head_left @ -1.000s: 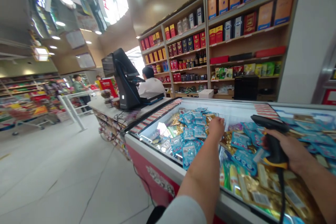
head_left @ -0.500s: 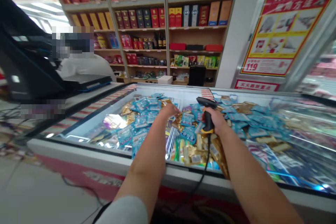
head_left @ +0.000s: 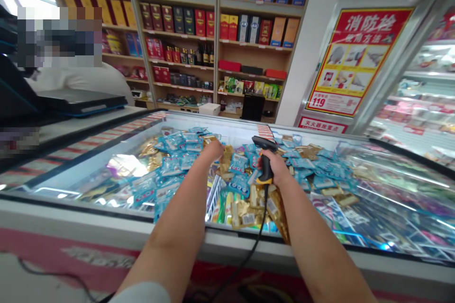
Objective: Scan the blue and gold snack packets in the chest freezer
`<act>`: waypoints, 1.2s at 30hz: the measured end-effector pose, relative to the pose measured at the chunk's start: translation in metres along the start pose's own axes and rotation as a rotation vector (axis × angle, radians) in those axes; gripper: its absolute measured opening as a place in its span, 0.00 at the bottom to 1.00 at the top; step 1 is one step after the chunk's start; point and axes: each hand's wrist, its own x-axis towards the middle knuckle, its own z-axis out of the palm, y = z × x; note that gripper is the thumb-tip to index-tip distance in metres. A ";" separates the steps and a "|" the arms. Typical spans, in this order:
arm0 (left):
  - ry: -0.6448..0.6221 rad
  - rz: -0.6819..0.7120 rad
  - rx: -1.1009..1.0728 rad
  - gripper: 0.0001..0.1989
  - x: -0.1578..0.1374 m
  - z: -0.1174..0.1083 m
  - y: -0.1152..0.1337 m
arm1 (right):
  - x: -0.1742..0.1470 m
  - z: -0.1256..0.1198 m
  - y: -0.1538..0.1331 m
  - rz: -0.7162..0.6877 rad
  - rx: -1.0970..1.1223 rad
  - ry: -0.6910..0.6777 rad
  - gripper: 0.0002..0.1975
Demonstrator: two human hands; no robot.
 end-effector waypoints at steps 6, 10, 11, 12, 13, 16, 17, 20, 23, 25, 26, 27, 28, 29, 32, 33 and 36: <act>0.330 -0.030 -0.013 0.13 0.007 -0.008 -0.001 | -0.003 0.001 -0.001 -0.023 -0.012 -0.007 0.09; 0.357 -0.038 -0.091 0.11 0.011 0.000 -0.010 | -0.005 0.002 -0.002 -0.016 -0.024 -0.006 0.09; 0.276 -0.037 -0.099 0.10 0.011 0.005 -0.012 | -0.005 0.002 -0.002 -0.016 -0.025 -0.008 0.09; 0.186 -0.038 -0.104 0.10 0.012 0.010 -0.014 | -0.004 0.002 -0.002 -0.015 -0.025 -0.009 0.09; 0.103 -0.038 -0.106 0.10 0.011 0.015 -0.015 | -0.004 0.001 -0.001 -0.013 -0.023 -0.010 0.10; -0.059 -0.004 -0.092 0.12 0.008 0.026 -0.016 | -0.001 0.000 0.001 -0.009 -0.015 -0.014 0.10; -0.103 0.028 -0.081 0.13 0.006 0.028 -0.015 | 0.000 0.000 0.001 -0.010 -0.014 -0.017 0.10; -0.231 0.117 -0.069 0.22 0.002 0.030 -0.012 | 0.000 0.000 0.001 -0.016 -0.019 -0.022 0.10; -0.239 0.110 -0.055 0.36 0.001 0.027 -0.010 | -0.001 -0.001 0.001 -0.017 -0.026 -0.019 0.10; -0.193 0.073 -0.020 0.39 0.004 0.020 -0.011 | 0.000 -0.001 0.001 -0.019 -0.025 -0.021 0.10; -0.166 0.055 0.013 0.37 0.006 0.016 -0.013 | 0.000 -0.002 0.002 -0.020 -0.021 -0.023 0.10; -0.136 0.040 0.044 0.32 0.009 0.012 -0.015 | 0.001 -0.002 0.002 -0.020 -0.017 -0.027 0.10; -0.092 0.021 0.066 0.26 0.011 0.007 -0.017 | 0.002 -0.002 0.003 -0.021 -0.015 -0.030 0.10; -0.029 -0.004 0.066 0.21 0.013 0.004 -0.020 | 0.003 -0.003 0.004 -0.022 -0.014 -0.031 0.10; 0.249 -0.067 -0.105 0.15 0.019 0.000 -0.025 | 0.003 -0.002 0.004 -0.024 -0.011 -0.027 0.11; 0.338 -0.079 -0.212 0.15 0.019 0.002 -0.025 | 0.003 -0.001 0.003 -0.025 -0.010 -0.025 0.11; 0.451 -0.131 -0.618 0.17 0.019 0.010 -0.016 | -0.001 0.001 0.000 -0.033 -0.015 -0.031 0.11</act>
